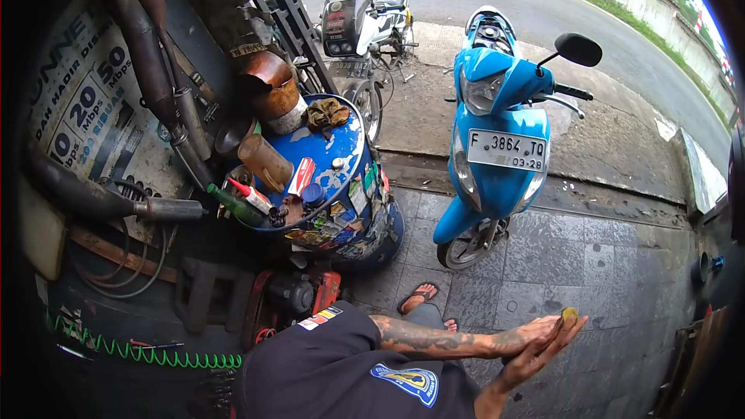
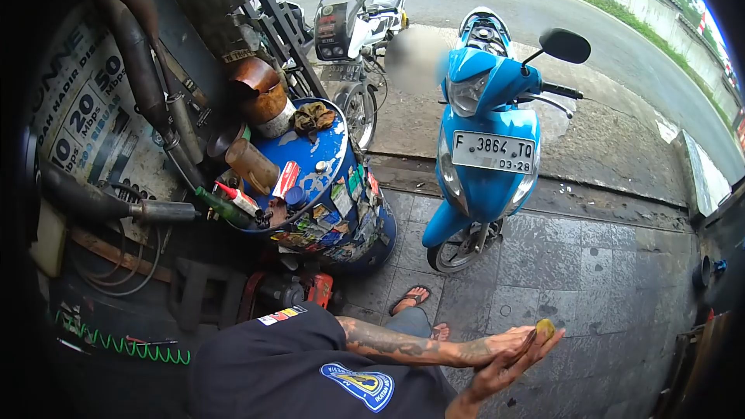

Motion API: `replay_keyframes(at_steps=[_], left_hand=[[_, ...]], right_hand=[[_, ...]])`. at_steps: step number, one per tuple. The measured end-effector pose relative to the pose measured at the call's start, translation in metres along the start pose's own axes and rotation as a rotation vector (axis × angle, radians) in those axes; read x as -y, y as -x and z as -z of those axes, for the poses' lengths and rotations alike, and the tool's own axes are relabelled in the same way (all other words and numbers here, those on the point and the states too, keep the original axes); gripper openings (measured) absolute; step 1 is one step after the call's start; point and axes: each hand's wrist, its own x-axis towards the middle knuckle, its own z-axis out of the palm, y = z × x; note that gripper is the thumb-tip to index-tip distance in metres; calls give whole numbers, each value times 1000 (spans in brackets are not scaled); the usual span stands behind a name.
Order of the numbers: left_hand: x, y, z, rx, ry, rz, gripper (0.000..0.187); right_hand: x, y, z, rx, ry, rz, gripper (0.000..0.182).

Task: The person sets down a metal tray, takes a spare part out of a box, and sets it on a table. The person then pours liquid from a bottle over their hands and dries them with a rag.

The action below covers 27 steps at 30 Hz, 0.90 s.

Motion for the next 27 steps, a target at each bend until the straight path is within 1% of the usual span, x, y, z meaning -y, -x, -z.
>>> replay_keyframes(at_steps=[1, 2, 4, 6, 7, 8, 9, 10, 11, 12, 13, 14, 15, 16, 18, 20, 21, 22, 24, 25, 26, 27], left_hand=[[8, -2, -10, 12, 21, -52, 56], [11, -12, -6, -212, -319, -300, 52], [-14, -31, -15, -649, -975, -786, 46], [-37, -31, -33, -792, -1237, -1031, 43], [-67, -2, -33, -403, -992, -576, 52], [-95, 12, -26, 19, -749, -140, 60], [-110, 11, -23, 119, -629, -102, 62], [-119, 4, -19, 228, -508, -46, 63], [-132, -1, -23, 105, -695, -137, 66], [-137, -9, -31, 22, -665, -309, 60], [-147, -15, -41, 76, -835, -312, 61], [-150, -24, -50, 125, -1010, -338, 62], [-122, -35, -46, 155, -1183, -428, 54], [-112, -41, -46, 29, -967, -506, 41], [-109, -46, -60, -122, -625, -342, 33], [-109, -50, -61, -114, -593, -330, 33], [-111, -55, -66, -116, -476, -261, 34], [-109, -68, -61, -97, -298, -216, 36], [-126, -84, -58, -152, -225, -53, 37], [-128, -91, -48, -83, -216, -22, 37], [-122, -92, -52, -57, -222, -22, 37], [-112, -88, -63, 11, -257, -39, 36]], right_hand=[[0, -2, -7, -75, -151, -111, 49], [-6, -6, -16, -88, -147, -105, 49], [-21, -10, -27, -70, -640, -396, 46], [-31, -13, -26, -50, -930, -453, 41], [-29, -21, -26, -174, -902, -634, 39], [-46, -23, -24, -172, -968, -646, 37], [-54, -27, -18, -249, -1001, -775, 35], [-58, -31, -11, -346, -763, -732, 32], [-70, -28, -5, -367, -865, -735, 32], [-52, -34, 3, -444, -839, -712, 32], [-50, -31, -1, -478, -847, -630, 35], [-16, -36, 8, -376, -865, -641, 38], [-9, -19, -9, -304, -1016, -796, 45], [-15, -6, -29, -310, -912, -636, 52], [10, -13, 0, -177, -1003, -620, 64], [6, -7, 5, -134, -867, -443, 70], [10, -5, 11, -138, -809, -359, 73], [7, -4, 14, -74, -710, -245, 68], [4, 6, 19, 108, -638, -167, 61], [0, 7, 23, 84, -637, -164, 61], [-8, 4, 30, -113, -592, -198, 60], [-13, -2, 38, -310, -544, -232, 59]])
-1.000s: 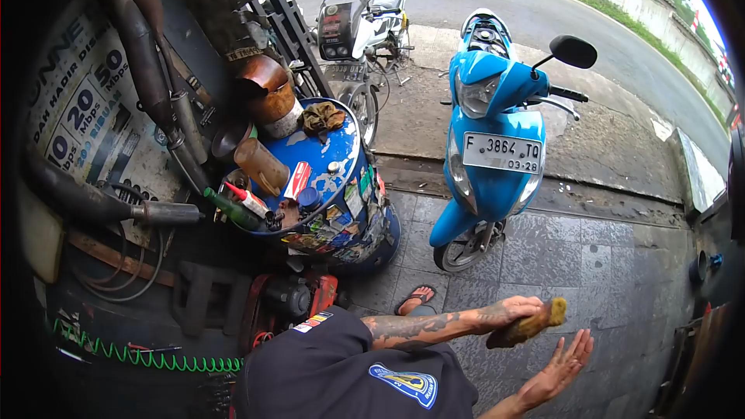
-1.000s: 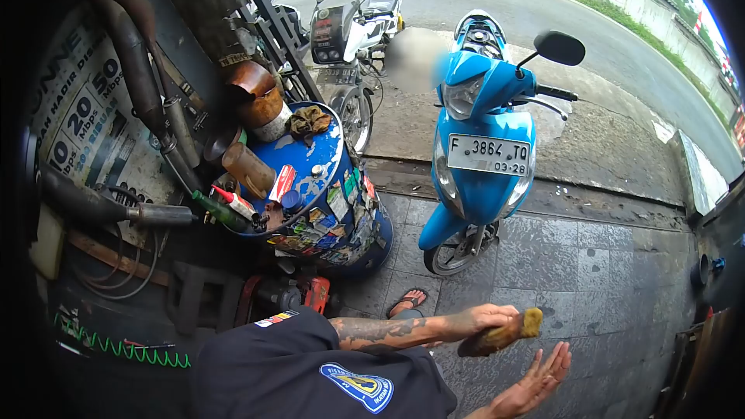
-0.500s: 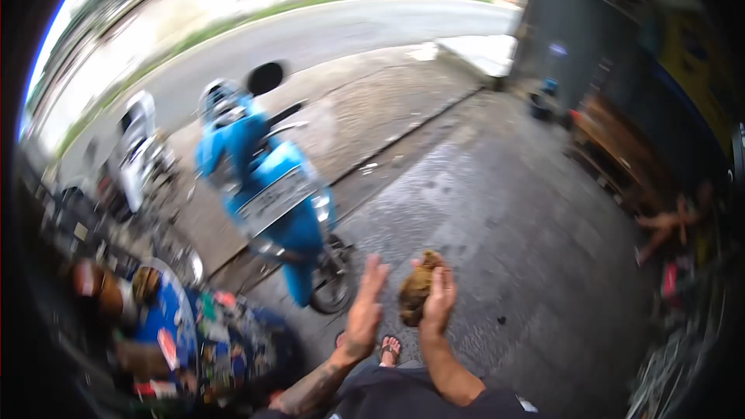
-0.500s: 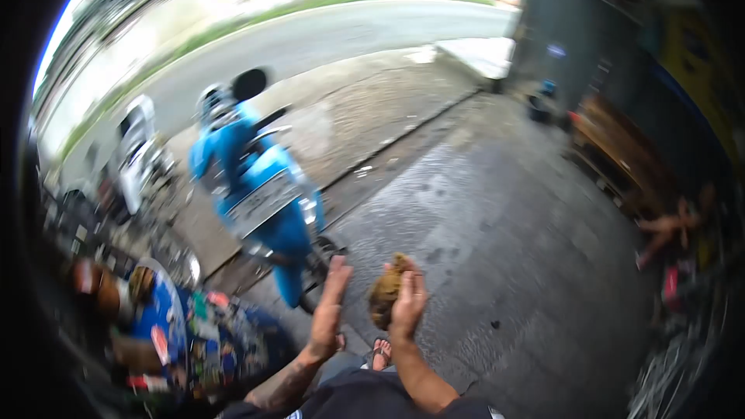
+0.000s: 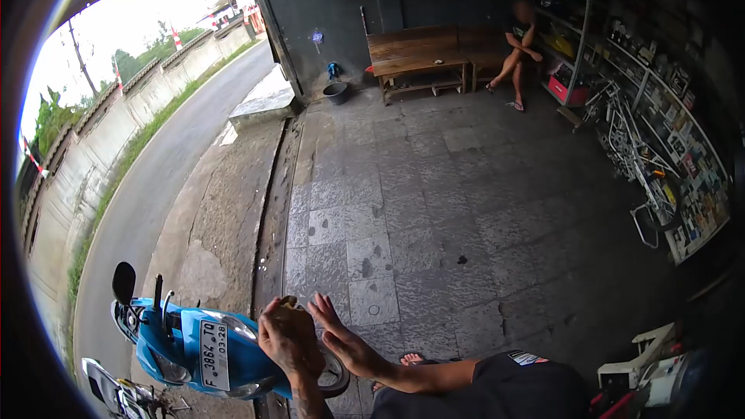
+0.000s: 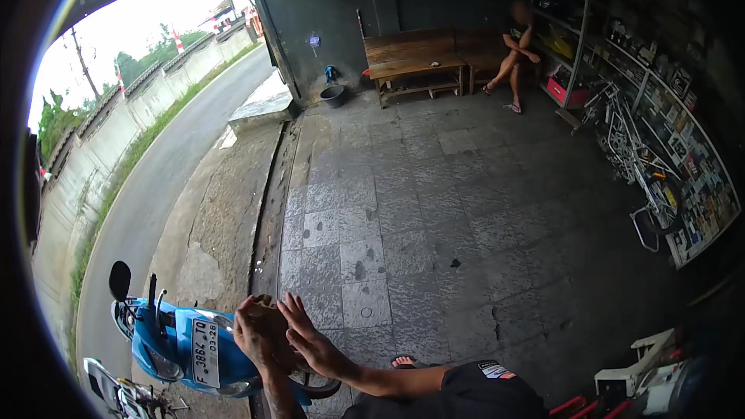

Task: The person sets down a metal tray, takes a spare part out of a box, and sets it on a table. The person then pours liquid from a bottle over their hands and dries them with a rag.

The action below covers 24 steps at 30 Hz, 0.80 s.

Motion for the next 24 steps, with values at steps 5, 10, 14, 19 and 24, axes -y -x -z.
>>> replay_keyframes(at_steps=[5, 10, 14, 19, 24], left_hand=[[56, 37, -34, 37, -59, -99, 35], [57, 65, -35, 42, -74, 57, 33], [42, 69, -24, 45, -167, 100, 31], [30, 49, -7, 26, -32, 9, 34], [21, 37, -29, 236, 29, -130, 59]], right_hand=[[-20, -41, 12, -235, 397, 84, 52], [-59, -38, 30, -415, 190, -87, 51], [-70, -36, 41, -392, 424, -59, 53], [-34, -34, 51, -408, 364, -81, 50], [-23, 6, -7, -204, -140, -110, 49]])
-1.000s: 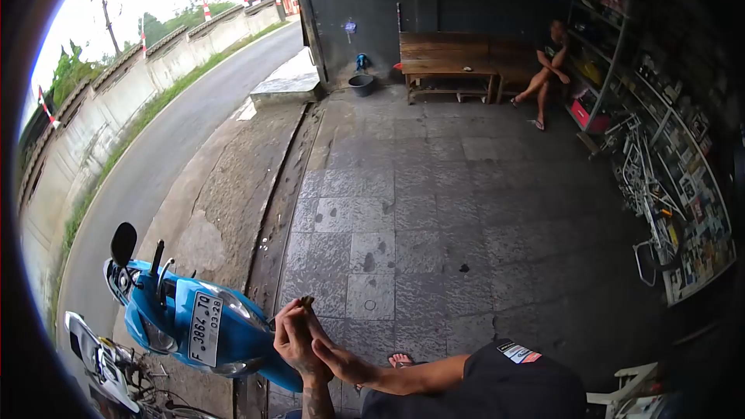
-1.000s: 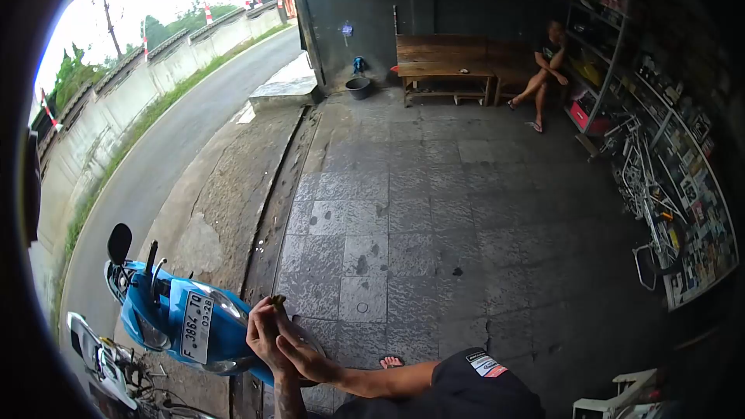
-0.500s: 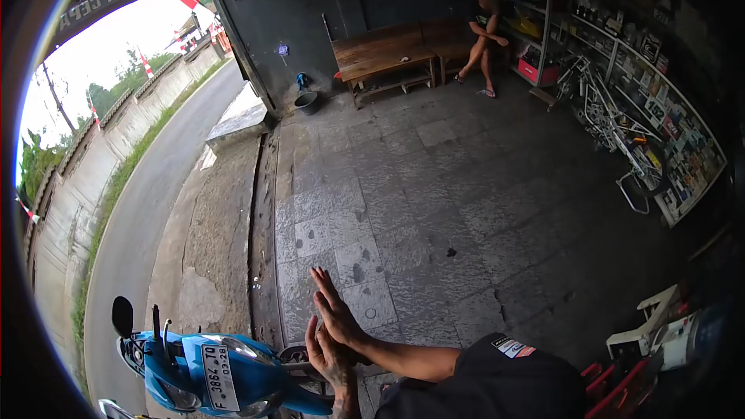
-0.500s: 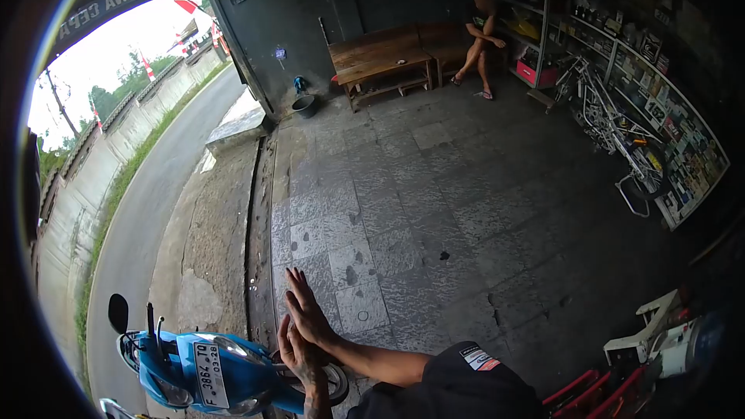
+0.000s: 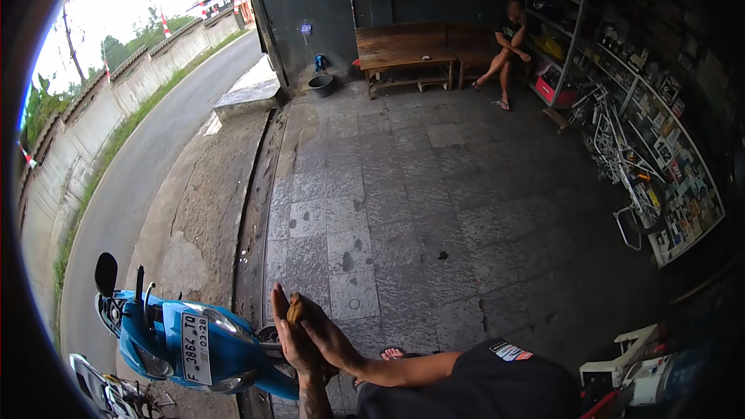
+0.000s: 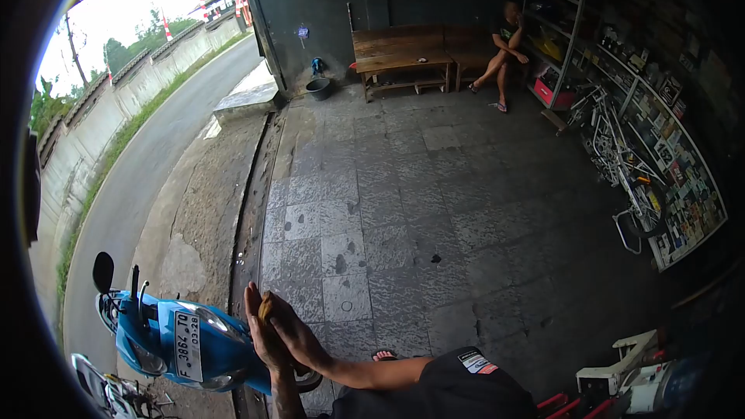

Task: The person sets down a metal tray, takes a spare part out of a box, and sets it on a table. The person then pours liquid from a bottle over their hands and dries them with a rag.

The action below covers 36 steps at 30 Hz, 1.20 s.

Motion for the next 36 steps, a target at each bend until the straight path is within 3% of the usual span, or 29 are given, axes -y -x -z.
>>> replay_keyframes(at_steps=[3, 5, 7, 9, 10, 12, 13, 15, 16, 18, 20, 21, 23, 25, 26, 27, 29, 31, 33, 35, 36], left_hand=[[1, 1, 7, 54, 145, 200, 79], [6, -2, 25, -3, 213, 215, 82], [-7, -14, 35, -111, 664, 145, 85], [-20, -20, 39, -162, 885, 142, 87], [-21, -20, 37, -164, 937, 154, 88], [-15, -15, 30, -114, 929, 238, 90], [-9, -13, 26, -71, 941, 298, 92], [18, -10, 24, -210, 729, 272, 89], [19, -10, 28, -275, 778, 323, 94], [36, -16, 56, -291, 821, 304, 96], [37, -26, 81, -376, 898, 262, 100], [30, -33, 88, -360, 869, 202, 101], [26, -37, 86, -503, 870, 104, 101], [33, -32, 91, -426, 959, 53, 102], [38, -29, 93, -345, 1047, 6, 103], [30, -25, 77, -409, 1153, -23, 99], [29, -23, 68, -441, 1220, -30, 99], [22, -35, 75, -446, 1207, -39, 97], [13, -52, 87, -675, 1208, -93, 94], [30, -60, 106, -826, 1022, -51, 87], [43, -54, 112, -908, 988, 5, 82]], right_hand=[[2, -14, 12, -6, 45, -128, 41], [5, -23, 22, -94, 201, -78, 40], [7, -32, 34, -194, 89, -56, 42], [27, -44, 38, -254, 255, 95, 41], [28, -47, 37, -232, 220, 64, 38], [35, -53, 25, -157, 187, -5, 28], [23, -58, 16, -37, 470, 216, 31], [8, -51, -7, 11, 789, 391, 32], [1, -49, -7, 15, 792, 387, 32], [-10, -40, -8, 245, 631, 113, 33], [1, -9, -21, 329, 517, 234, 32], [3, 0, -28, 345, 512, 339, 32], [2, -2, -33, 289, 497, 334, 29], [-8, -28, -37, 133, 491, 289, 27], [-13, -42, -38, 55, 475, 176, 26], [-30, -59, -34, -53, 422, 42, 26], [-34, -64, -28, -57, 294, -64, 27], [-29, -42, -33, -43, 292, -46, 29], [-14, -8, -43, 59, 269, 24, 29], [-8, 2, -47, 217, 435, 331, 31], [-6, -8, -47, 238, 470, 360, 32]])
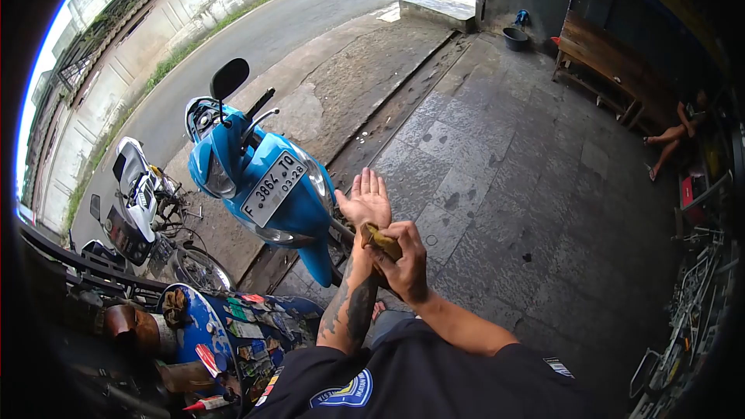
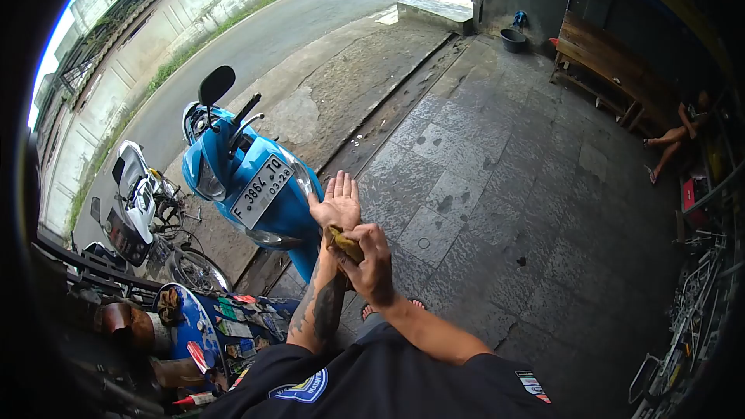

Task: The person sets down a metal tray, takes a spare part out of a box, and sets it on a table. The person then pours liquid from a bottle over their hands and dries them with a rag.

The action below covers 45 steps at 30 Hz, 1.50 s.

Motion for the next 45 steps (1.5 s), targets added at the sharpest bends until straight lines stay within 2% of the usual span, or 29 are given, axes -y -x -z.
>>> replay_keyframes(at_steps=[2, 3, 4, 5, 7, 9, 11, 14, 17, 20, 21, 22, 24, 25, 27, 31, 33, 34, 37, 39, 42, 43, 44, 45], left_hand=[[2, -14, 23, -171, -39, 23, 68], [7, -11, 30, -200, -158, 12, 67], [4, -28, 60, -144, -149, 93, 67], [1, -45, 86, -85, -143, 176, 67], [5, -16, 44, -188, -174, 26, 68], [4, -24, 44, -216, -222, -23, 68], [1, -25, 47, -212, -283, -78, 68], [3, -35, 109, -71, -402, -16, 69], [17, -15, 101, -10, -466, 95, 66], [46, 23, 86, 68, -544, 263, 62], [54, 39, 84, 91, -576, 324, 60], [59, 54, 84, 123, -577, 436, 57], [56, 70, 81, 222, -771, 490, 59], [53, 73, 85, 280, -833, 511, 59], [55, 73, 89, 240, -835, 499, 59], [45, 67, 89, 154, -952, 487, 60], [37, 55, 92, 35, -924, 584, 75], [34, 49, 89, 37, -871, 572, 83], [31, 37, 81, 55, -694, 437, 83], [33, 37, 80, 94, -686, 386, 83], [50, 55, 90, 254, -733, 270, 73], [42, 91, 63, 169, -738, 475, 67], [47, 105, 71, 166, -853, 399, 62], [52, 101, 99, 230, -914, 379, 60]], right_hand=[[-17, -19, -2, -53, 32, -94, 27], [-27, -28, -3, -82, 42, -154, 26], [-32, -34, -4, -115, -22, -219, 23], [-30, -32, -3, -124, -19, -210, 23], [-22, -13, -2, -39, 35, -200, 21], [-1, 15, 1, 167, 19, 62, 23], [-11, 26, -4, 146, 24, 59, 24], [-24, 17, -10, 82, 45, 27, 25], [-40, -1, -13, -16, 111, 21, 25], [-85, -12, -12, -99, 260, -209, 25], [-105, -11, -6, -54, 362, -245, 27], [-124, -6, 0, -67, 350, -297, 28], [-133, -3, 14, -75, 305, -382, 30], [-134, 2, 19, -101, 283, -348, 28], [-134, 13, 22, -148, 262, -389, 27], [-115, 31, 17, -81, 153, -504, 28], [-89, 37, 20, -62, 42, -637, 27], [-80, 41, 21, -43, 34, -637, 26], [-62, 45, 21, 0, -79, -590, 27], [-59, 43, 19, 21, -101, -604, 26], [-88, 44, 7, -222, 20, -470, 24], [-91, 40, 11, -279, 34, -523, 25], [-99, 39, 15, -295, 39, -499, 25], [-102, 37, 20, -293, 5, -570, 25]])
